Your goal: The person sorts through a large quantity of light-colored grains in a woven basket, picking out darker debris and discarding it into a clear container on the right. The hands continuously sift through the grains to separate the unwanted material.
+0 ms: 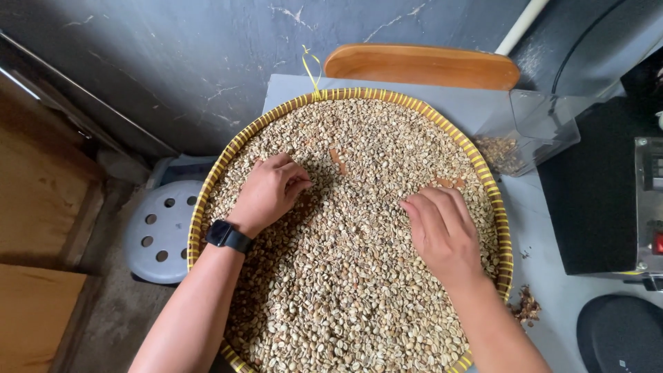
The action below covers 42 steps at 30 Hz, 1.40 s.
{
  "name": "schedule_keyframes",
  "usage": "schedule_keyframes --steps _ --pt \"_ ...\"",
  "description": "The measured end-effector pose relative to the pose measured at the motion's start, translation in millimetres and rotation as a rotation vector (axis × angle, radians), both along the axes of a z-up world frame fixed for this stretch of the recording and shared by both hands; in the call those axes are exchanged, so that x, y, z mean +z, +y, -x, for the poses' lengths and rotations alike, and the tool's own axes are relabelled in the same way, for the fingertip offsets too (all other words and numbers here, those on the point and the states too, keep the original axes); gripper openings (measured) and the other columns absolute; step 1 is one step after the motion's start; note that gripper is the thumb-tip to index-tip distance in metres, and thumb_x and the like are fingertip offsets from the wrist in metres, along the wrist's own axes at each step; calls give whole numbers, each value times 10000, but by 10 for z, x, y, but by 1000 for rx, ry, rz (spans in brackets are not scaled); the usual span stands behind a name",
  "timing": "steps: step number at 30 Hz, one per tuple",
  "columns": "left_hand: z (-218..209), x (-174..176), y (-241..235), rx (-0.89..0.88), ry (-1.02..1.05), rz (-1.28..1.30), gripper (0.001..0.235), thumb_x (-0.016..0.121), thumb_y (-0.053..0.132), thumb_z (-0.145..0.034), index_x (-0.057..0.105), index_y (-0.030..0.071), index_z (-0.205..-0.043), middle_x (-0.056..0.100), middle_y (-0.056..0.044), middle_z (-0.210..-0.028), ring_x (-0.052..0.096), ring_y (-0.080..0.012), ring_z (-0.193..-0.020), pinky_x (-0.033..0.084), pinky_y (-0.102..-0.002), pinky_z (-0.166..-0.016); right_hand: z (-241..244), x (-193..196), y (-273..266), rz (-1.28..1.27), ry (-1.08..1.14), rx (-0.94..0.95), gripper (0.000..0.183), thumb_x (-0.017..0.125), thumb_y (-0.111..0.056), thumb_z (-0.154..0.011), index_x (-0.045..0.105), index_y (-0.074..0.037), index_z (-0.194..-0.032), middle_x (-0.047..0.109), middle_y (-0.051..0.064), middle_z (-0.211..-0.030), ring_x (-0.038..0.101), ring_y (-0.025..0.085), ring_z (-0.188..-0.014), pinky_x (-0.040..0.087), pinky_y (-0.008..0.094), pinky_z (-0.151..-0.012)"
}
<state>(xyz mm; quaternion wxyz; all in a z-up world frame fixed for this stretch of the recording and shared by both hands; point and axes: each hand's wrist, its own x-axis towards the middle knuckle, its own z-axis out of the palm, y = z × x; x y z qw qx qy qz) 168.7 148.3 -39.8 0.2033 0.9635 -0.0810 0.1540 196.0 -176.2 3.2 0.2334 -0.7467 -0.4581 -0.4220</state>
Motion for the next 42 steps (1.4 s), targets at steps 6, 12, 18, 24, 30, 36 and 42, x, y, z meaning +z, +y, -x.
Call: schedule_keyframes --steps 6,12,18,24,30,36,42 --pt "72 153 -71 -2 7 -15 152 744 304 -929 750 165 -989 643 -16 -907 678 -247 -929 474 -387 -800 -35 2 -19 -13 25 -36 76 710 -47 -982 707 22 -948 623 111 -891 669 278 -835 588 367 -725" --pt "74 187 -77 -8 13 -17 128 737 273 -937 763 157 -986 647 -12 -905 680 -234 -925 467 -370 -785 18 268 -11 -130 157 60 38 726 27 -944 689 34 -952 634 105 -916 654 266 -802 563 368 -657" --pt "80 156 -76 -11 -8 6 134 748 260 -913 754 146 -984 649 -31 -909 678 -259 -930 469 -391 -783 -73 172 -80 -256 322 150 87 733 34 -933 703 42 -1013 667 120 -935 614 230 -744 546 338 -620" --pt "68 132 -77 -13 -18 9 123 738 257 -927 754 151 -987 646 -30 -899 678 -259 -909 460 -385 -769 -84 162 -114 -262 410 136 86 684 70 -952 697 41 -1033 662 121 -947 609 211 -755 535 330 -607" --pt "-26 17 -193 -31 9 9 125 728 248 -954 763 133 -991 647 -29 -898 678 -239 -908 470 -361 -771 -79 201 -101 -319 459 135 85 643 101 -958 695 60 -1012 656 134 -920 644 257 -781 548 338 -629" --pt "-166 284 -607 -183 -28 21 149 700 219 -982 748 83 -1018 647 -60 -886 694 -282 -893 499 -402 -782 -328 -139 -225 -305 458 31 48 725 -33 -949 719 -40 -995 706 67 -950 704 273 -811 561 329 -577" --pt "-898 768 -1440 -286 -188 156 145 735 267 -959 735 125 -991 622 -42 -854 693 -299 -893 507 -436 -789 -302 -156 -212 -161 537 -55 51 750 -72 -891 718 -34 -902 684 83 -854 711 284 -782 586 372 -659"
